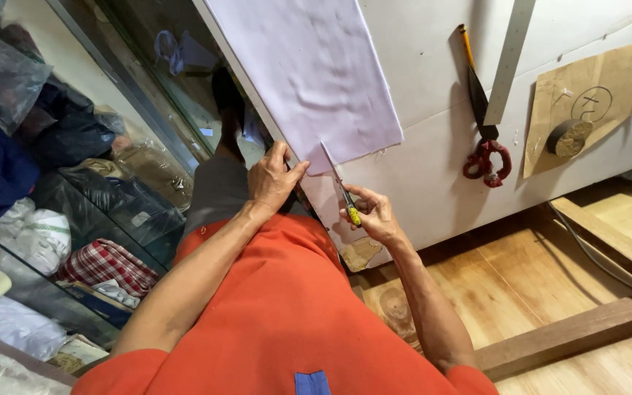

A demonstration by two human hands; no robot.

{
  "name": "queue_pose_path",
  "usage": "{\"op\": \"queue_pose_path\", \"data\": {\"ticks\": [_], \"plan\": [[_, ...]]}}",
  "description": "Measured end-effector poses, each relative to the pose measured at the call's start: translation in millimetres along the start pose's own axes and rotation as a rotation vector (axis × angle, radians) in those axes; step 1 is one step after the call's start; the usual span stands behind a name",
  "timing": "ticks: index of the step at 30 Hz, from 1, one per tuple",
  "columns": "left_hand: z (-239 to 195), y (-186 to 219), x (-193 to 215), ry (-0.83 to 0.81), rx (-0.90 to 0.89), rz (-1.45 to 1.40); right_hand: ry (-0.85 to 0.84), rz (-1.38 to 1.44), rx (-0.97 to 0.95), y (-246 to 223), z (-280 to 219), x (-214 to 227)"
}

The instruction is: Marking a strip of white fabric using a ruler and pencil, then cutting it with scissors and folding the resulting piece.

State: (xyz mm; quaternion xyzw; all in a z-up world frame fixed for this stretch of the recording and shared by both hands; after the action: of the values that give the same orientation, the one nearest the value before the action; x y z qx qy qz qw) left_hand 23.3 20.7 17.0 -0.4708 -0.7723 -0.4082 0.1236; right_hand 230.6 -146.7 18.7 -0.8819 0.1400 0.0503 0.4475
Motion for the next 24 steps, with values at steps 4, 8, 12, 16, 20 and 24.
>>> {"op": "queue_pose_path", "data": {"ticks": [4,8,12,16,20,24], "plan": [[-0.3,3.6,3.4,0.014,-0.01,-0.003,-0.002,0.01,-0.015,-18.5,2.1,-3.6],[-1.9,-0.2,0.2,0.0,0.007,-0.005,0.002,0.023,-0.021,-4.5,10.0,-0.6],[-1.7,3.3,4.4,-0.024,0.019,-0.024,0.007,0.026,-0.014,-6.8,18.9,-4.9],[-1.7,2.5,3.7,-0.013,0.0,-0.038,0.011,0.007,-0.01,-14.9,17.3,-7.8],[-0.6,4.0,5.2,-0.012,0.004,-0.033,-0.002,0.004,-0.038,-23.7,18.8,-8.6],[-1.6,3.3,5.7,-0.019,0.001,-0.042,-0.012,0.028,-0.032,-26.2,29.3,-10.1]]}}
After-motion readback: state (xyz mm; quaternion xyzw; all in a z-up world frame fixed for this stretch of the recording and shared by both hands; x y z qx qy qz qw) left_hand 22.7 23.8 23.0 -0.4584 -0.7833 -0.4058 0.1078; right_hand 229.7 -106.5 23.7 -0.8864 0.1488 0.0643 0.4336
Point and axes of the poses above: each hand's wrist, its own z-axis towards the middle knuckle, its own x-axis out of the back of the hand, y = z × x, the point moved 3 cm from there along z, towards the middle knuckle, and after that the axes turned 10 degrees about x, right-handed, at the moved point
